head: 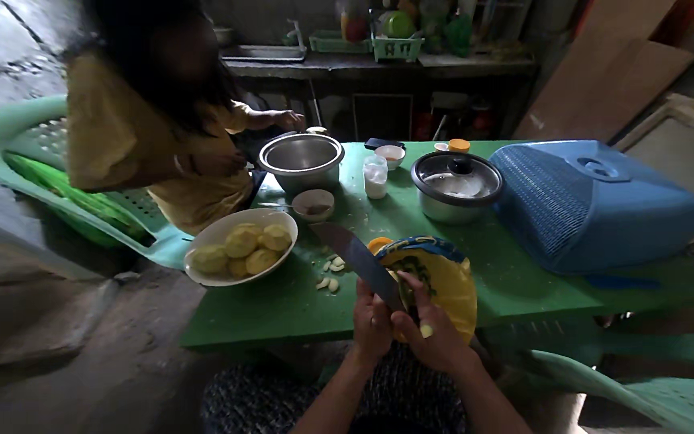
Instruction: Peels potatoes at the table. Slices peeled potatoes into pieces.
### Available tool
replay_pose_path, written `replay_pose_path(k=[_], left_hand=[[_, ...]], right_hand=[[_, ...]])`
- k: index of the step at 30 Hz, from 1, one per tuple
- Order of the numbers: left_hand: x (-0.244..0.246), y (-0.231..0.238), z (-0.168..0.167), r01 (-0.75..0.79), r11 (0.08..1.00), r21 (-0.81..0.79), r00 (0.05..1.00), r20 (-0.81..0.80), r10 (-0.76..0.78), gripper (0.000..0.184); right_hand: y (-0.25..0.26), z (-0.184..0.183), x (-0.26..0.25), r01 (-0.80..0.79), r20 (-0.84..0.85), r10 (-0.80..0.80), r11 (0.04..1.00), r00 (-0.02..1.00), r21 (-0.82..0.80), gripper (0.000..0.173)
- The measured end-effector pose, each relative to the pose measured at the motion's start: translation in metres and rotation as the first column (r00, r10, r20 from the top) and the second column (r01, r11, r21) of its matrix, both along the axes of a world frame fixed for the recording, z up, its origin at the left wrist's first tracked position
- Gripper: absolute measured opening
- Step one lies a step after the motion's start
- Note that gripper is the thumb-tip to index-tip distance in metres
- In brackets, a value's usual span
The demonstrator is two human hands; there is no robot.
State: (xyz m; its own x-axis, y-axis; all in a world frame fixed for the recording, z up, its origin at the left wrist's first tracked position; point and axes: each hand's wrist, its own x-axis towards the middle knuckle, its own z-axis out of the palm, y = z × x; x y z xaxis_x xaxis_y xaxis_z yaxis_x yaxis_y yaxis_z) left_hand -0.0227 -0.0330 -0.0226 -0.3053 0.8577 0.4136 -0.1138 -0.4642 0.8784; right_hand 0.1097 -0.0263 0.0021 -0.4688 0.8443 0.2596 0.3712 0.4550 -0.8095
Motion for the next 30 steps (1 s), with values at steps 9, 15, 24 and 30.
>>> replay_pose_path(k=[9,15,24,30], left_hand=[[-0.021,0.0,0.004,0.181,0.983,-0.013,0.982,-0.048,-0.181,0.039],[-0.037,0.008,0.002,0.269,0.963,0.031,0.955,-0.138,-0.263,0.038],[-0.042,0.011,0.004,0.206,0.978,0.015,0.947,-0.253,-0.196,0.051],[-0.039,0.01,0.006,0.177,0.983,0.047,0.96,-0.231,-0.161,0.045]], right_hand=[[0.003,0.002,0.006,-0.051,-0.069,0.048,0.998,0.996,-0.035,0.08],[0.005,0.006,0.007,-0.138,-0.184,0.119,0.986,0.976,-0.092,0.071],[0.004,0.011,0.008,-0.152,-0.158,0.126,0.975,0.979,-0.164,0.071],[0.001,0.01,0.01,-0.157,-0.167,0.135,0.979,0.977,-0.127,0.071]])
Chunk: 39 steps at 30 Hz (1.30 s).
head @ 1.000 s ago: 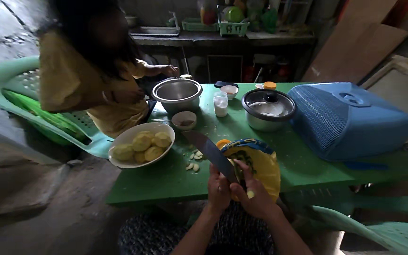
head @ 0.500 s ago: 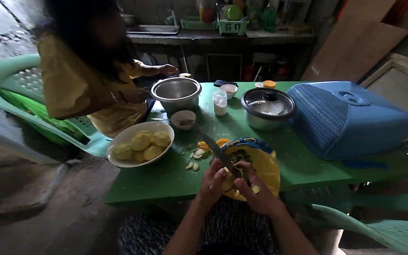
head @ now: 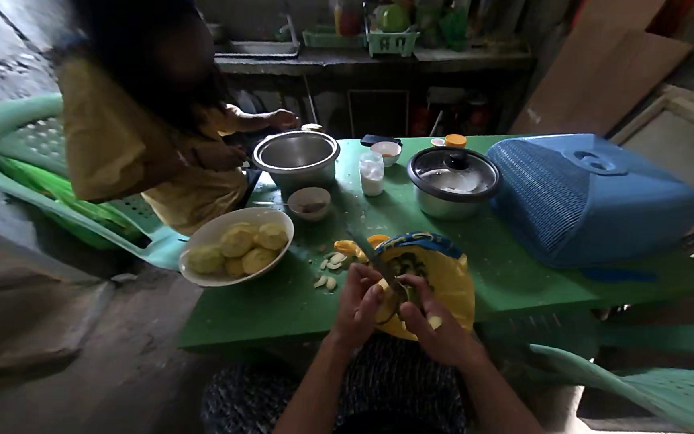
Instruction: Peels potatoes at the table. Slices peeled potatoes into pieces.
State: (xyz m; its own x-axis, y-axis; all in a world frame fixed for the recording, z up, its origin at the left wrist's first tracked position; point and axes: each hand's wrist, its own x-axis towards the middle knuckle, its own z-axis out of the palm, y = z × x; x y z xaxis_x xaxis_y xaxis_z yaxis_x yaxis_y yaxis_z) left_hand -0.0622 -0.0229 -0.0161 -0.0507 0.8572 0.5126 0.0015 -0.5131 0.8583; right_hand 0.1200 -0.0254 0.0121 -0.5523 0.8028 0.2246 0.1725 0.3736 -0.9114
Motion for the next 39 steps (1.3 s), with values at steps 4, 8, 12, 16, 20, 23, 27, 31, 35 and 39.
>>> replay_pose_path(k=[4,8,12,16,20,23,27,31,35,39], left_hand=[[0.001,0.002,-0.01,-0.027,0.959,0.281,0.961,-0.256,0.102,0.048],[0.016,-0.003,-0.009,-0.008,0.961,0.277,0.981,-0.182,0.061,0.045],[0.027,-0.001,0.004,0.009,0.993,-0.12,0.97,0.244,0.02,0.059],[0.034,0.005,0.008,-0.003,0.969,-0.248,0.869,0.478,0.125,0.045],[0.039,-0.001,0.004,-0.045,0.979,-0.199,0.799,0.581,0.155,0.056],[0.043,-0.006,0.004,-0.091,0.979,-0.181,0.8,0.572,0.18,0.062],[0.045,-0.007,0.002,-0.126,0.977,-0.175,0.776,0.596,0.206,0.06],[0.047,-0.006,0.003,-0.158,0.962,-0.224,0.75,0.607,0.264,0.047],[0.052,-0.01,-0.001,-0.204,0.964,-0.171,0.827,0.497,0.263,0.046],[0.053,-0.016,0.007,-0.102,0.984,-0.144,0.866,0.474,0.16,0.042]], right_hand=[[0.007,-0.006,-0.004,0.011,-0.143,-0.028,0.993,0.989,-0.118,0.058],[0.015,0.002,-0.005,0.144,-0.118,-0.186,0.943,0.975,-0.301,0.054],[0.012,-0.004,-0.002,0.186,-0.123,-0.214,0.96,0.969,-0.208,0.07],[-0.011,-0.008,-0.008,0.2,-0.022,-0.2,0.979,0.98,0.029,0.088],[-0.026,-0.008,-0.015,0.224,0.138,-0.251,0.956,0.958,0.188,0.096],[-0.029,-0.007,-0.016,0.234,0.206,-0.289,0.938,0.935,0.256,0.095],[-0.031,-0.011,-0.019,0.272,0.215,-0.351,0.906,0.912,0.324,0.091],[-0.026,-0.016,-0.022,0.277,0.187,-0.352,0.9,0.917,0.335,0.084],[-0.011,-0.012,-0.022,0.252,0.075,-0.261,0.961,0.962,0.114,0.072],[0.012,-0.013,-0.011,0.274,-0.073,-0.273,0.962,0.959,0.002,0.063]])
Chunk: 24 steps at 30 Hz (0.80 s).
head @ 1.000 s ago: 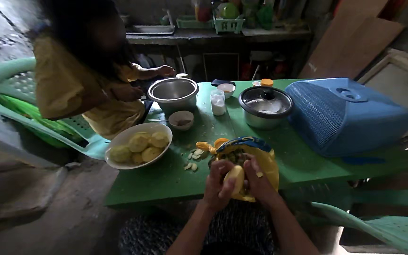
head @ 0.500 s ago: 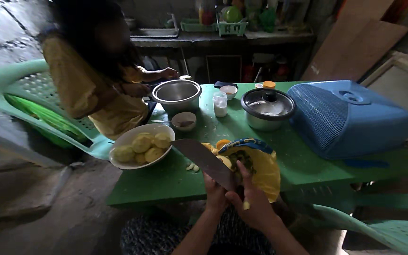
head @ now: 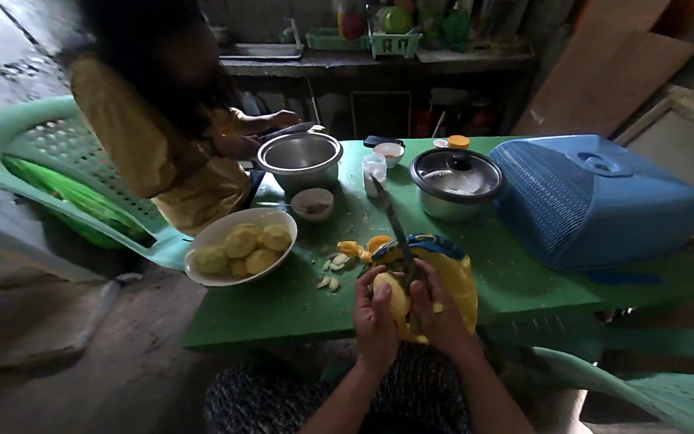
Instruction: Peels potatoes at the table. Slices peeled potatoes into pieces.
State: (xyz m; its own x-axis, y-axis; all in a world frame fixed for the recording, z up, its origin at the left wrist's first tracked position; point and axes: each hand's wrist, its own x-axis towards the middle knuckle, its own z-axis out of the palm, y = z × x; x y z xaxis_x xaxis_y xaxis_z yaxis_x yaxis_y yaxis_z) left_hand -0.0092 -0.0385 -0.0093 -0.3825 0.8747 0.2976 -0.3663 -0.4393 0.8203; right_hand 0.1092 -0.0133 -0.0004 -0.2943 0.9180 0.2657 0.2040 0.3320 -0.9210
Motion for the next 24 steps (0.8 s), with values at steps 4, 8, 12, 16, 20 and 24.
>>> replay_pose_path(k=[4,8,12,16,20,24], left_hand=[[-0.012,0.012,0.008,0.086,0.989,-0.118,0.995,0.054,-0.08,0.045],[-0.013,0.016,0.004,0.08,0.993,-0.086,0.987,0.144,-0.067,0.037],[-0.011,0.013,0.005,0.059,0.998,-0.026,0.978,0.203,-0.052,0.031],[-0.011,0.012,0.003,0.019,0.999,-0.04,0.984,0.179,-0.011,0.033],[-0.007,0.009,0.005,-0.001,0.999,-0.042,0.986,0.166,0.008,0.042],[-0.005,0.008,0.004,-0.014,0.999,-0.053,0.986,0.165,0.022,0.036]], right_hand=[[-0.011,0.004,0.008,-0.016,0.072,0.017,1.0,0.997,-0.015,0.068],[-0.031,0.002,0.006,-0.053,0.267,0.039,0.998,0.963,0.045,0.084],[-0.04,-0.001,0.002,-0.061,0.354,0.009,0.989,0.935,0.136,0.088],[-0.04,-0.004,-0.001,-0.042,0.379,-0.033,0.982,0.925,0.186,0.09],[-0.037,-0.004,-0.003,-0.015,0.363,-0.069,0.975,0.929,0.223,0.083],[-0.033,-0.003,-0.005,-0.007,0.349,-0.073,0.975,0.934,0.221,0.083]])
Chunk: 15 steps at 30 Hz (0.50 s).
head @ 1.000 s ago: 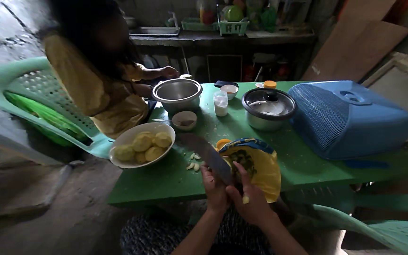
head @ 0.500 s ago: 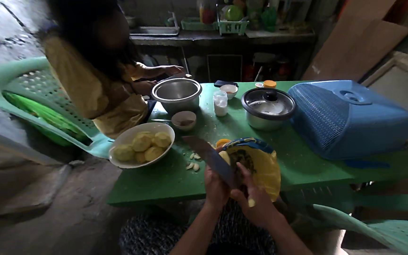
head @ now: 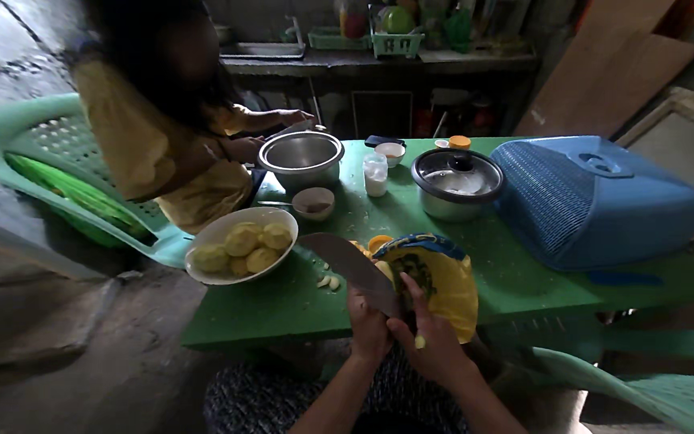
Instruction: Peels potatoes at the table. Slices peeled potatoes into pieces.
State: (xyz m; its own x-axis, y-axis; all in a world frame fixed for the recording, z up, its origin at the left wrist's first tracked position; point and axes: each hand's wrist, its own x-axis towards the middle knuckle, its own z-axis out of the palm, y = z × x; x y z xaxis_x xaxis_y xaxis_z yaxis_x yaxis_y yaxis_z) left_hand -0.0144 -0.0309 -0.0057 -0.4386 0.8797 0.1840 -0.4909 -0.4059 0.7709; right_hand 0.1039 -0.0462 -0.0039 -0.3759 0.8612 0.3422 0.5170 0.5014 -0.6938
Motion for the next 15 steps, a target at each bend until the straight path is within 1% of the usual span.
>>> replay_pose_path(k=[2,3,5,6,7,9,10,15], left_hand=[[0.003,-0.002,-0.001,0.022,1.0,0.015,1.0,0.01,-0.023,0.022],[0.004,-0.002,-0.002,0.023,1.0,0.02,1.0,0.009,-0.023,0.017],[0.004,-0.001,-0.004,0.03,0.999,0.033,1.0,0.003,-0.03,0.014],[0.003,-0.001,-0.005,0.033,0.998,0.045,0.999,-0.003,-0.033,0.013],[0.002,0.0,-0.006,0.04,0.997,0.059,0.999,-0.02,-0.039,0.012],[-0.002,0.0,-0.01,0.063,0.995,0.081,0.996,-0.069,-0.057,0.011],[-0.004,0.001,-0.012,0.076,0.993,0.092,0.993,-0.092,-0.068,0.011],[-0.019,0.005,-0.011,0.134,0.983,0.122,0.971,-0.215,-0.106,0.009]], right_hand=[[0.004,0.003,-0.001,0.002,-0.017,-0.002,1.0,1.0,-0.023,0.082],[0.007,0.002,-0.002,0.003,-0.026,-0.003,1.0,1.0,-0.006,0.081],[0.01,0.0,-0.002,0.0,-0.041,0.001,1.0,0.999,0.017,0.08],[0.011,0.0,-0.002,-0.012,-0.05,0.012,1.0,0.999,-0.001,0.08],[0.012,0.001,-0.002,-0.026,-0.07,0.024,0.999,0.997,-0.031,0.079],[0.015,0.007,0.001,-0.085,-0.14,0.063,0.984,0.988,-0.159,0.076],[0.016,0.008,0.003,-0.112,-0.171,0.079,0.975,0.982,-0.194,0.075],[0.02,0.015,0.009,-0.176,-0.196,0.128,0.953,0.972,-0.247,0.073]])
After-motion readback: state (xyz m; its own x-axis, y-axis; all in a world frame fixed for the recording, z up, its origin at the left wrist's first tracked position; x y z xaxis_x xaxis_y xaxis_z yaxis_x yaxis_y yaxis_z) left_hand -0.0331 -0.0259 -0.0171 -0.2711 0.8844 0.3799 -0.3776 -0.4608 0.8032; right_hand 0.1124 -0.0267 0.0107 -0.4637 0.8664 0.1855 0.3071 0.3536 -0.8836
